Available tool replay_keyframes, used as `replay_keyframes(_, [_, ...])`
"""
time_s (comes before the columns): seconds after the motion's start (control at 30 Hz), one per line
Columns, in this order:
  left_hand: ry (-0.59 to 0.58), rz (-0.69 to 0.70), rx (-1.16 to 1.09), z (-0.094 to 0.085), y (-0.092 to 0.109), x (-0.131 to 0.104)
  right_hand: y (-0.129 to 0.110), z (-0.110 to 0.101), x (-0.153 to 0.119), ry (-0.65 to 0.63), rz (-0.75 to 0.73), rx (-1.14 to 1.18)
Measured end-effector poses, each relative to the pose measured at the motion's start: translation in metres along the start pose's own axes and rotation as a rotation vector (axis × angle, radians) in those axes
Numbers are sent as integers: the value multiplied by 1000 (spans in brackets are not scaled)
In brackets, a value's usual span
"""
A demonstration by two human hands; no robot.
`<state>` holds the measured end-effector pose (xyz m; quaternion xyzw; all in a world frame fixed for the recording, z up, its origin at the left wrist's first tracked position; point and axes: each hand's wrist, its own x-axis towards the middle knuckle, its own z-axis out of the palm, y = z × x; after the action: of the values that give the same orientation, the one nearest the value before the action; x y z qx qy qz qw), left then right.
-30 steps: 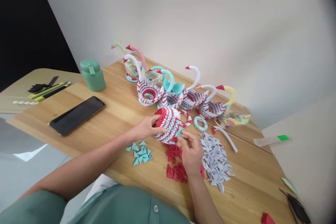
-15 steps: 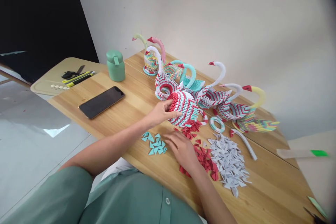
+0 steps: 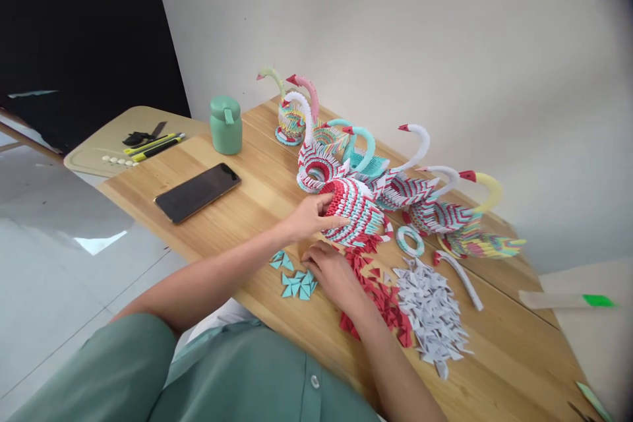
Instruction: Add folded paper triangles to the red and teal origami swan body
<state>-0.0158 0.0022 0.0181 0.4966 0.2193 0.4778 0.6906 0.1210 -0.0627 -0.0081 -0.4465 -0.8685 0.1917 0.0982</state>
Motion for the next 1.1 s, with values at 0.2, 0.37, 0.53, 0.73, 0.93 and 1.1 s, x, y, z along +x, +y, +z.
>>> replay_keyframes(0.2, [16, -5, 32, -2, -2, 1, 6, 6, -6, 37, 39, -82])
replay_keyframes(0.37, [22, -27, 53, -4, -7, 1, 13, 14, -8, 77, 69, -116])
replay_keyframes(0.53, [55, -65, 38, -4, -8, 2, 7, -8, -26, 90, 59, 68])
replay_keyframes(0.73, [75, -101, 21, -3, -6, 2, 11, -66, -68, 205, 145, 571])
replay_keyframes(0.93, [58, -146, 40, 1, -3, -2, 49, -51, -72, 611, 407, 1136])
replay_keyframes(1.1, [21, -186, 51, 1, -11, -4, 54, -36, -68, 730, 403, 1295])
